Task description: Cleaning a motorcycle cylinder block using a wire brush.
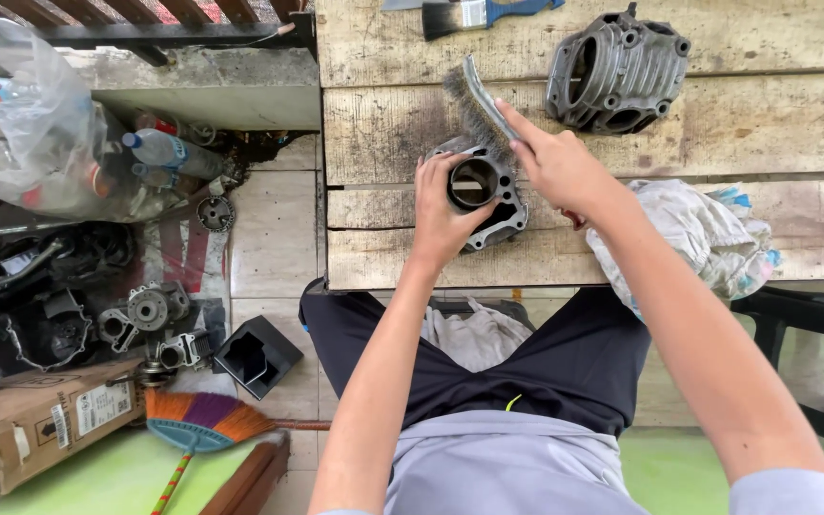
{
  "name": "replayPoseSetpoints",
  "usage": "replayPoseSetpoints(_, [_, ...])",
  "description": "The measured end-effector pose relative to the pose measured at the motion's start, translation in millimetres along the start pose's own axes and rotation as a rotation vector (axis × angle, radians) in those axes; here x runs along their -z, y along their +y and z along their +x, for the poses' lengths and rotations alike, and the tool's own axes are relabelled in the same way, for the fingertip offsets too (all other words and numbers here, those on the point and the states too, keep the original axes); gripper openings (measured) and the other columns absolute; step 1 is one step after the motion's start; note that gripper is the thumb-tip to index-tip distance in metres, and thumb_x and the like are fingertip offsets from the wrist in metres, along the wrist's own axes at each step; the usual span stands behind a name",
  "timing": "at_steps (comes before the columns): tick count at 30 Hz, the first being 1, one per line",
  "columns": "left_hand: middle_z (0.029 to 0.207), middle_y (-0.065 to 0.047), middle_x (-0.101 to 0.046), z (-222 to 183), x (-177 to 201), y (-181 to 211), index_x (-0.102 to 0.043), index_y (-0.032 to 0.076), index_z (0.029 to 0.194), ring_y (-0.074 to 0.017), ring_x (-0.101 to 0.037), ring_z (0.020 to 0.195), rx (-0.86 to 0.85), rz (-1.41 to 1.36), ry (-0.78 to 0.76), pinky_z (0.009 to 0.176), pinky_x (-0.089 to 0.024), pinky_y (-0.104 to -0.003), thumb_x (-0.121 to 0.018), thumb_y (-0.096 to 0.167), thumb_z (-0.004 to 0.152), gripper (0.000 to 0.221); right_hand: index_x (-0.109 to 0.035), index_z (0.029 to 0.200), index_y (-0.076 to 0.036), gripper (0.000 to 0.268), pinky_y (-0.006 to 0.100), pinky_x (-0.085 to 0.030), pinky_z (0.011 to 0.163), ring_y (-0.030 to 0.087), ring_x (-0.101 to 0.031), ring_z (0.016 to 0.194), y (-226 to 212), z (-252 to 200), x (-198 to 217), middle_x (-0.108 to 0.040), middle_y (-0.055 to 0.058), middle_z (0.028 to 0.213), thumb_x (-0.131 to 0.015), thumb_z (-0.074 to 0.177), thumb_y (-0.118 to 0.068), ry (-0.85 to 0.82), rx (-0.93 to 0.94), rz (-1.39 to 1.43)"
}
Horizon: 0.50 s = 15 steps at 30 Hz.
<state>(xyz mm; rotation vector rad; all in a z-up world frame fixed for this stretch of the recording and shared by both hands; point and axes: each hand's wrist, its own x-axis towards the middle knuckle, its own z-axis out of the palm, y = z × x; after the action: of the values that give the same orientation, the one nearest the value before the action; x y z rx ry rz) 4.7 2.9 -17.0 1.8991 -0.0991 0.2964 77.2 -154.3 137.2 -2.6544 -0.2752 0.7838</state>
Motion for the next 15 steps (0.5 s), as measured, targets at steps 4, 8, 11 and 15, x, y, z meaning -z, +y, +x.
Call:
replayPoseSetpoints(4, [0.13, -0.001, -0.06, 1.0, 2.0, 4.1, -0.058, 0.017, 0.132, -0.0283, -0.049, 0.137, -0.023, 0.012, 0.041, 0.13, -0.015, -0.061, -0.094, 0.033, 0.073, 0.071, -0.024, 0.164, -0.027, 0.058, 0.038, -0.049, 0.038, 0.022, -0.055, 0.041, 16.1, -20.7, -5.4, -0.073, 0.018, 0.078, -0.039, 0.109, -0.019, 0.086, 0.075, 0.153])
replayPoseSetpoints(8, [0.128, -0.003, -0.061, -1.1, 1.5, 5.7, -0.059, 0.016, 0.13, -0.0288, -0.051, 0.136, -0.031, 0.002, 0.055, 0.13, -0.016, -0.06, -0.094, 0.032, 0.073, 0.069, -0.023, 0.164, -0.025, 0.059, 0.042, -0.047, 0.041, 0.025, -0.056, 0.043, 22.8, -48.0, -26.1, -0.068, 0.018, 0.069, -0.038, 0.107, -0.017, 0.137, 0.037, 0.278])
replayPoseSetpoints(11, [0.128, -0.002, -0.061, -1.7, 2.3, 9.9, -0.059, 0.016, 0.129, -0.0287, -0.051, 0.136, -0.037, -0.011, 0.057, 0.129, -0.016, -0.06, -0.094, 0.033, 0.074, 0.067, -0.026, 0.162, -0.027, 0.059, 0.056, -0.047, 0.067, 0.043, -0.057, 0.072, 30.0, -72.6, -44.1, -0.064, 0.027, 0.098, -0.04, 0.105, -0.017, 0.235, 0.074, 0.318])
replayPoseSetpoints(15, [0.129, -0.005, -0.06, -1.2, 2.3, 8.4, -0.058, 0.014, 0.131, -0.0317, -0.049, 0.138, -0.035, -0.022, 0.046, 0.129, -0.014, -0.062, -0.092, 0.031, 0.078, 0.065, -0.03, 0.16, -0.037, 0.058, 0.063, -0.048, 0.095, 0.057, -0.062, 0.097, 14.4, -115.8, -43.7, -0.069, 0.035, 0.105, -0.039, 0.104, -0.026, 0.242, -0.003, 0.312])
